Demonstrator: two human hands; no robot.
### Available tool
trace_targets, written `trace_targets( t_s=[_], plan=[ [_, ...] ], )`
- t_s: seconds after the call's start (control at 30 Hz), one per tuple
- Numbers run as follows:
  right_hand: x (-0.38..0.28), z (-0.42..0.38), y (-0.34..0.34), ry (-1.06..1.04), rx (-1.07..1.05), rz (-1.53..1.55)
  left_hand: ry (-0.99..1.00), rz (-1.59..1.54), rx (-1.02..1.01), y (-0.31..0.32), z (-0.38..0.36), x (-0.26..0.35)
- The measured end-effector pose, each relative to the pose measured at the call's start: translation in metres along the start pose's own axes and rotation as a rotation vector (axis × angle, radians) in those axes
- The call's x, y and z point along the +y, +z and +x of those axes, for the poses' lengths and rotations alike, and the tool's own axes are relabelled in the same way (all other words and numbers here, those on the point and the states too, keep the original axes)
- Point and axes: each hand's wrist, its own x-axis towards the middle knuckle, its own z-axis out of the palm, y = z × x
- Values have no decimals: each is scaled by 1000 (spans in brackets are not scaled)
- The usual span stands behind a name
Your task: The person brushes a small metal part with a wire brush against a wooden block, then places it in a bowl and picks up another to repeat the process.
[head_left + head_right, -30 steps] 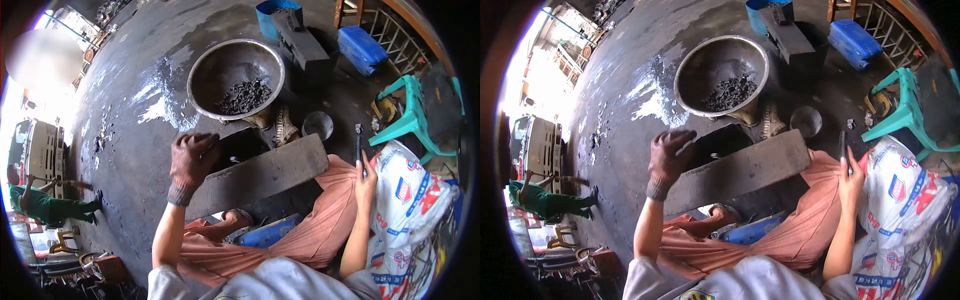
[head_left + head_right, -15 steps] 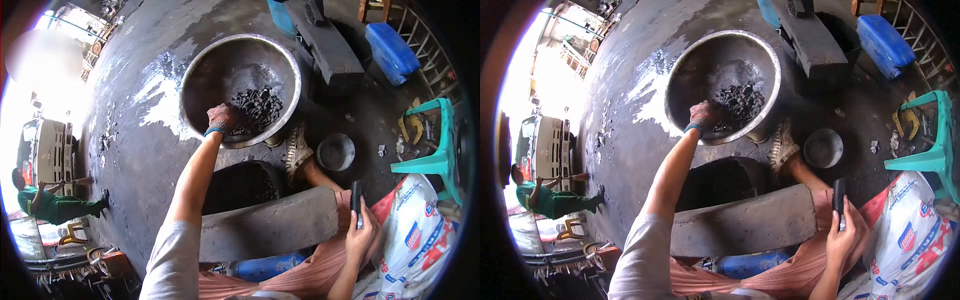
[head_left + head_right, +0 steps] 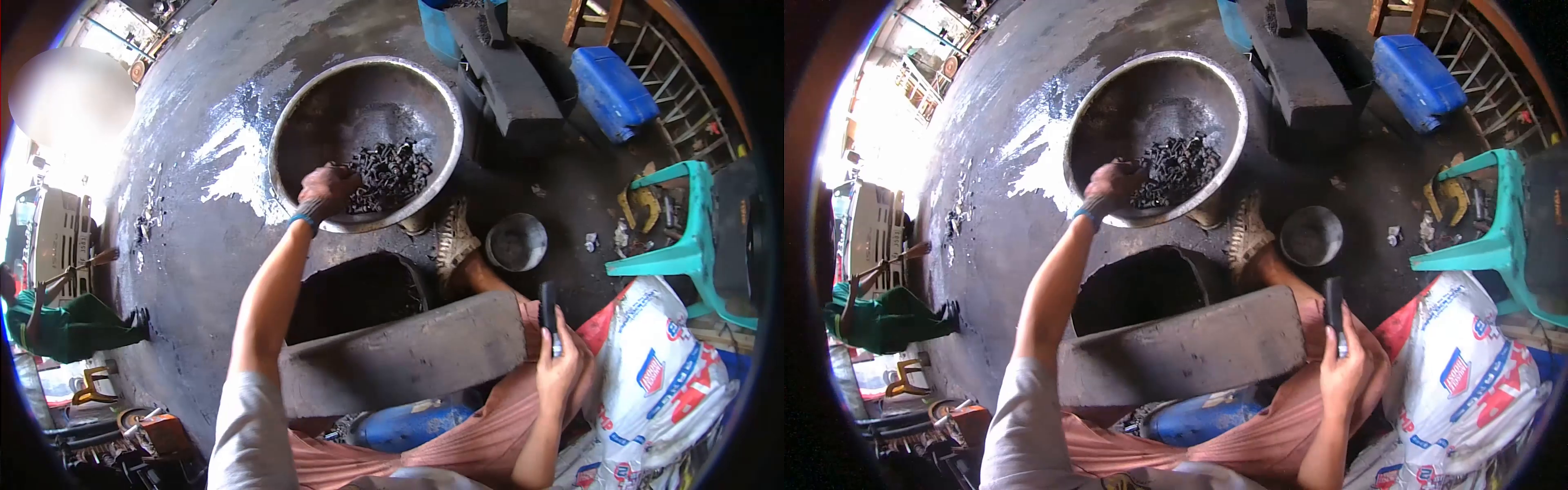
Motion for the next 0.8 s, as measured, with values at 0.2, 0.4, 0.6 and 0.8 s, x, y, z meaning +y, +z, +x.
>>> trace_targets(
  t_s=[0.2, 0.4, 0.6, 0.8],
  plan=[
    [20, -3, 0, -57, 39, -14, 622, 34, 290, -64, -211, -16],
    [-14, -49, 7, -56, -1, 551, 468, 194, 295, 13, -374, -36],
    [-122, -112, 40, -33, -481, 636, 533, 33, 389, 35, -384, -53],
    [-133, -130, 64, -94, -559, 416, 419, -43, 549, 55, -387, -63]
  ],
)
